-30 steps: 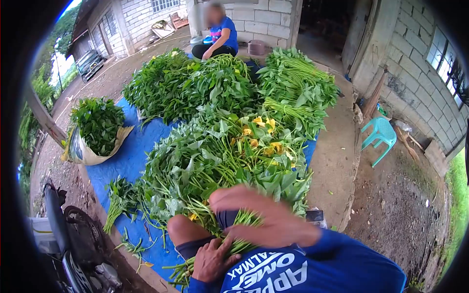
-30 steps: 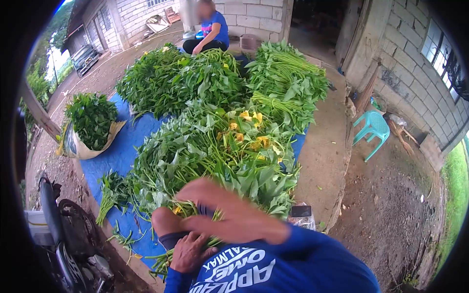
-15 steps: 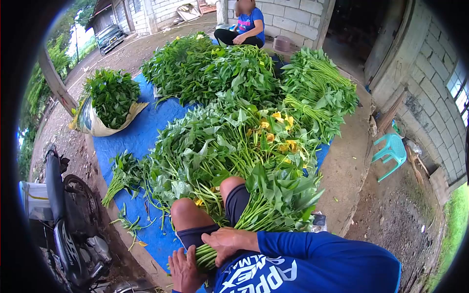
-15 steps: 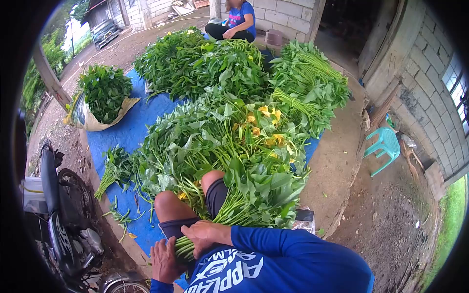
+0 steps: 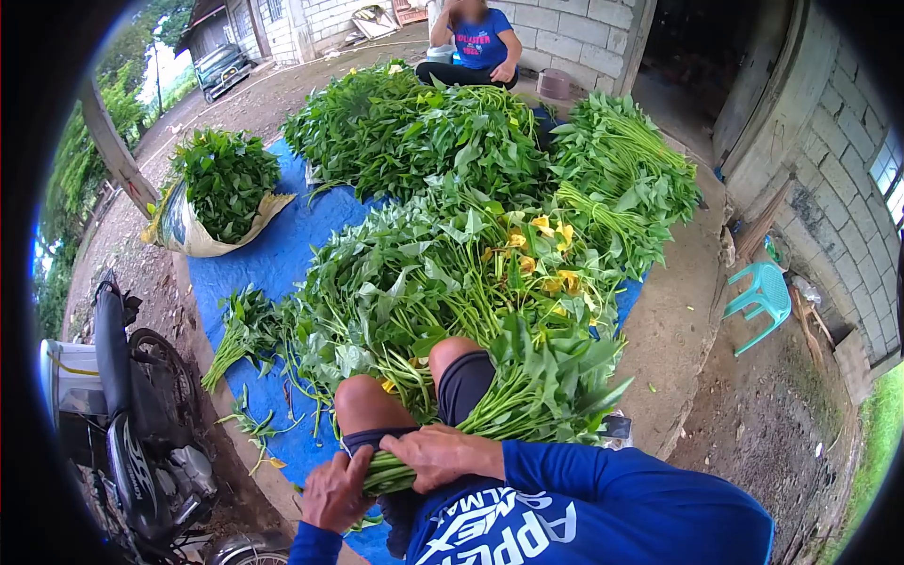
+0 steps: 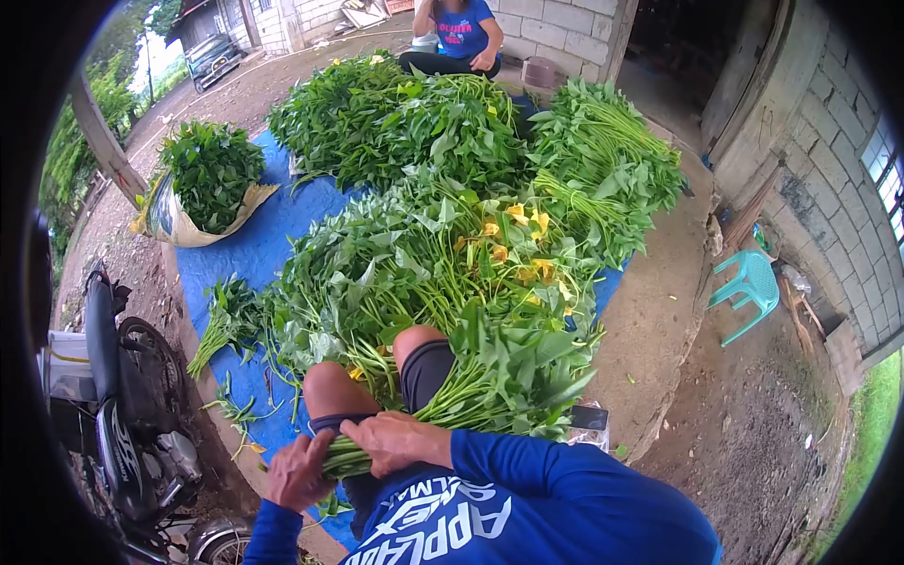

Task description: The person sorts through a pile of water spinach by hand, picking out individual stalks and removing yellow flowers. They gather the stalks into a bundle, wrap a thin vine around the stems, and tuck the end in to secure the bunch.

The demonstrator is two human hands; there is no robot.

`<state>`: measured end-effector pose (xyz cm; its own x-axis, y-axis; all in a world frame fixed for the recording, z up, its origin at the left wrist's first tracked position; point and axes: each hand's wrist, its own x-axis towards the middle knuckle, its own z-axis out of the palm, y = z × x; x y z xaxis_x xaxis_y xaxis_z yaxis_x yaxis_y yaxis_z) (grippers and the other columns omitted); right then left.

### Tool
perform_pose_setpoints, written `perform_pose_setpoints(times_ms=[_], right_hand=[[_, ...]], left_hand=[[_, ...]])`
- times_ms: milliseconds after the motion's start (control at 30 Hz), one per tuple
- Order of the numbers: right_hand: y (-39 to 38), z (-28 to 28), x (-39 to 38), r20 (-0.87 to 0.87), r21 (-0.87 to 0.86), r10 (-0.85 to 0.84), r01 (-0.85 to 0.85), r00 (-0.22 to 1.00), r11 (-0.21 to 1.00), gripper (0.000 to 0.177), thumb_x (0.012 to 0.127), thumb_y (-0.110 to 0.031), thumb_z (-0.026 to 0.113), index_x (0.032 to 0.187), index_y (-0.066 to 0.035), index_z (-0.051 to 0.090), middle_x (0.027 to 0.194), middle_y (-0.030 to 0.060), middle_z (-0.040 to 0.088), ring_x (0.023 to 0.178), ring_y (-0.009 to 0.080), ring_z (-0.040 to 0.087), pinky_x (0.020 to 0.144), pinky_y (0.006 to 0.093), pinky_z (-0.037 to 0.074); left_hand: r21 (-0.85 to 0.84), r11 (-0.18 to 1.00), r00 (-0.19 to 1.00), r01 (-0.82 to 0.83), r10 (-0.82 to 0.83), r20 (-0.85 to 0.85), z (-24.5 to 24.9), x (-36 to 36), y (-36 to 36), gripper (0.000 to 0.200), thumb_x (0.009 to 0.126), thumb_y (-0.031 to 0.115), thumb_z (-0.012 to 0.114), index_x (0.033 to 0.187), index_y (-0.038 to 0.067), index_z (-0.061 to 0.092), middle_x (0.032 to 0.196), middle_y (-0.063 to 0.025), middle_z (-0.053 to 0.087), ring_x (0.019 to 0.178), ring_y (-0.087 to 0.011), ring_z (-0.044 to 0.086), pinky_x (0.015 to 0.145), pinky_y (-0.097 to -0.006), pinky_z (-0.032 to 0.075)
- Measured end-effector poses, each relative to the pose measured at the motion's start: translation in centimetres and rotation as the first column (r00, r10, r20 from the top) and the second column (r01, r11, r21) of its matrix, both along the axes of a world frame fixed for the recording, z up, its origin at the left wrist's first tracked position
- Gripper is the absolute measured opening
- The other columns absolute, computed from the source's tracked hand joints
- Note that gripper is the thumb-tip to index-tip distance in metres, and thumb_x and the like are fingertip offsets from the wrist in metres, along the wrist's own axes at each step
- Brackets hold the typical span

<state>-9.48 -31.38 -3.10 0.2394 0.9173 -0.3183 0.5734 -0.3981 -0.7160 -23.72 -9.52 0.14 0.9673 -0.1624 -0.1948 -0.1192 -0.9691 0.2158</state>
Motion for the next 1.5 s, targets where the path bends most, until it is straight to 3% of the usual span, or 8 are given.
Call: perform_pose_setpoints(times_ms=[467, 667, 800, 867, 933, 1067, 1267, 1500], right_hand=[[0.7, -6.5, -1.5, 0.434, 0.282, -0.394, 0.293, 0.810, 0.914, 0.060, 0.083, -0.010, 0.069, 0.136, 0.005, 0.046, 0.099, 0.0270, 0.073, 0.089, 0.0471, 0.075, 0.083, 0.0542, 0.061], [2.0, -2.3, 3.6, -0.008, -0.120, -0.325, 0.322, 0.946, 0.939, 0.081, 0.070, -0.026, 0.087, 0.136, 0.001, 0.049, 0.107, 0.0297, 0.074, 0.103, 0.0445, 0.075, 0.088, 0.0503, 0.061], [-0.1, 0.4, 7.7, -0.312, 0.041, -0.438, 0.473, 0.843, 0.880, 0.088, 0.069, -0.017, 0.087, 0.146, 0.006, 0.051, 0.119, 0.0165, 0.073, 0.104, 0.0244, 0.072, 0.092, 0.0371, 0.059], [-0.7, 1.9, 9.1, -0.312, 0.144, -0.430, 0.489, 0.848, 0.860, 0.088, 0.070, -0.020, 0.089, 0.147, 0.004, 0.053, 0.119, 0.0181, 0.074, 0.105, 0.0272, 0.073, 0.093, 0.0383, 0.059], [-0.9, 3.2, 9.2, -0.322, 0.251, -0.398, 0.483, 0.859, 0.839, 0.088, 0.071, -0.022, 0.090, 0.147, 0.002, 0.054, 0.119, 0.0197, 0.076, 0.106, 0.0300, 0.075, 0.094, 0.0394, 0.059], [1.1, 8.5, 7.7, -0.016, 0.448, -0.420, 0.382, 0.907, 0.808, 0.098, 0.076, -0.022, 0.093, 0.159, -0.004, 0.044, 0.123, 0.0234, 0.076, 0.108, 0.0410, 0.076, 0.094, 0.0447, 0.059], [5.8, 15.7, 7.9, 0.290, 0.856, -0.489, 0.005, 0.823, 0.517, 0.101, 0.085, -0.014, 0.085, 0.167, -0.001, 0.026, 0.150, 0.0332, 0.056, 0.131, 0.0512, 0.060, 0.105, 0.0510, 0.054], [-0.8, 16.6, 2.9, 0.400, 0.673, -0.327, -0.032, 0.856, 0.739, 0.094, 0.089, -0.025, 0.085, 0.158, 0.009, 0.031, 0.128, 0.0297, 0.068, 0.112, 0.0492, 0.069, 0.099, 0.0502, 0.057]], left_hand=[[0.081, 0.968, 0.929, 0.237, -0.250, 0.271, -3.2, 6.3, 3.9, 0.067, 0.085, 0.019, 0.078, 0.148, 0.012, 0.056, 0.118, -0.0112, 0.068, 0.102, -0.0332, 0.065, 0.095, -0.0483, 0.050], [0.308, 0.949, 0.877, 0.075, -0.210, 0.433, 0.3, 7.1, 1.9, 0.077, 0.079, 0.022, 0.082, 0.152, 0.014, 0.057, 0.156, -0.0132, 0.058, 0.138, -0.0332, 0.060, 0.121, -0.0538, 0.041], [-0.245, 0.938, 0.835, 0.244, -0.074, 0.545, 1.9, 4.1, -2.4, 0.060, 0.078, 0.026, 0.088, 0.128, -0.002, 0.070, 0.129, -0.0217, 0.072, 0.121, -0.0396, 0.070, 0.099, -0.0454, 0.059], [-0.583, 0.747, 0.945, -0.318, 0.205, -0.253, 0.6, 4.0, -5.1, 0.067, 0.086, 0.030, 0.090, 0.136, -0.005, 0.062, 0.133, -0.0219, 0.070, 0.122, -0.0355, 0.070, 0.101, -0.0449, 0.059], [-0.951, -0.072, 0.890, -0.302, 0.335, -0.308, -5.1, 5.9, -7.5, 0.078, 0.091, 0.035, 0.090, 0.145, -0.007, 0.051, 0.139, -0.0214, 0.068, 0.125, -0.0292, 0.068, 0.103, -0.0447, 0.057], [-0.879, -0.476, 0.820, -0.019, 0.495, -0.286, 1.1, 12.2, -8.4, 0.066, 0.087, 0.021, 0.094, 0.138, -0.004, 0.060, 0.126, -0.0103, 0.072, 0.109, -0.0188, 0.070, 0.095, -0.0353, 0.058], [-0.817, 0.412, 0.504, 0.403, 0.645, 0.574, 15.1, 16.3, -4.3, 0.047, 0.084, 0.014, 0.093, 0.122, -0.002, 0.070, 0.104, -0.0038, 0.074, 0.094, -0.0154, 0.068, 0.081, -0.0326, 0.058], [-0.627, 0.779, 0.964, 0.013, 0.156, 0.214, 24.9, 12.3, -3.2, 0.046, 0.077, 0.013, 0.088, 0.119, 0.003, 0.074, 0.095, -0.0049, 0.076, 0.084, -0.0117, 0.067, 0.078, -0.0319, 0.057]])
